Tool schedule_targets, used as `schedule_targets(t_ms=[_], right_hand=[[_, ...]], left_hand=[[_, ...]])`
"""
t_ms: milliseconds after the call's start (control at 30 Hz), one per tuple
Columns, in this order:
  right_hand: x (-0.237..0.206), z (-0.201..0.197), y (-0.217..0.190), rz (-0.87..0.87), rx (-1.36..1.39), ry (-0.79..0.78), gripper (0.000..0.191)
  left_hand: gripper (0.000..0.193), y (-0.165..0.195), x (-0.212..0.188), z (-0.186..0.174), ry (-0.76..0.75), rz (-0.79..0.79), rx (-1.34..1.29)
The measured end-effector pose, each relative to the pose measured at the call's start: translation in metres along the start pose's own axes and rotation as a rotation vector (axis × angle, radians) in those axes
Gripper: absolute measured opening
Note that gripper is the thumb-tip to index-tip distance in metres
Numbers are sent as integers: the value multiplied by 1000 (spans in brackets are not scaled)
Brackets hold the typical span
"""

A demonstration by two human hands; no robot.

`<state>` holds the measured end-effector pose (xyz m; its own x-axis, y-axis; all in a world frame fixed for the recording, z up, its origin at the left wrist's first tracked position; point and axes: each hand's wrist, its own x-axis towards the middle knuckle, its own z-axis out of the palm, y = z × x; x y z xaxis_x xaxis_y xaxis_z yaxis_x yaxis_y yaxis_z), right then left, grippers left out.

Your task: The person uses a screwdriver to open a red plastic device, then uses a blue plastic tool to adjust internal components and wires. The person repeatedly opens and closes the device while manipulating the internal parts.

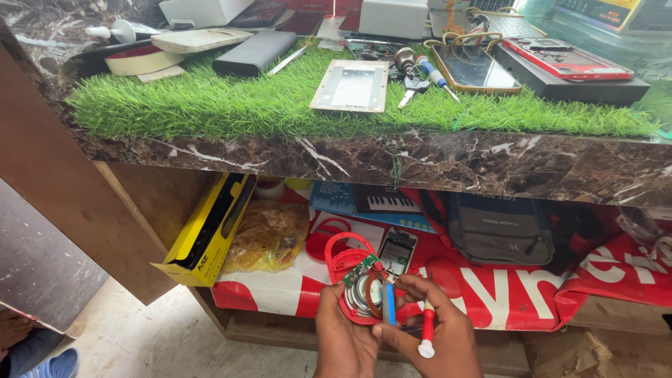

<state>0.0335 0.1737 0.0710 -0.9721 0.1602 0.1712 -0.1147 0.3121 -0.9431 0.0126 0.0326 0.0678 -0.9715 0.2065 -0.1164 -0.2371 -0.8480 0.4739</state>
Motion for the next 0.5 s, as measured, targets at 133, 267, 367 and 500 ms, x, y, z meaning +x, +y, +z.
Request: schedule_targets(t_ms=[133, 267, 367, 500], right_hand=[[-1, 2, 0, -27, 17, 33, 74], [0, 1, -1, 49, 6, 66, 69], [0, 3, -2, 32, 8, 112, 60], [1, 0, 2, 43, 96, 191, 48]], left_hand=[[59, -4, 5, -9, 95, -107, 63], [54, -11, 7, -18, 82, -132, 138], [54, -16, 10, -26, 86, -155, 153], [56, -20, 15, -39, 123, -204, 145]])
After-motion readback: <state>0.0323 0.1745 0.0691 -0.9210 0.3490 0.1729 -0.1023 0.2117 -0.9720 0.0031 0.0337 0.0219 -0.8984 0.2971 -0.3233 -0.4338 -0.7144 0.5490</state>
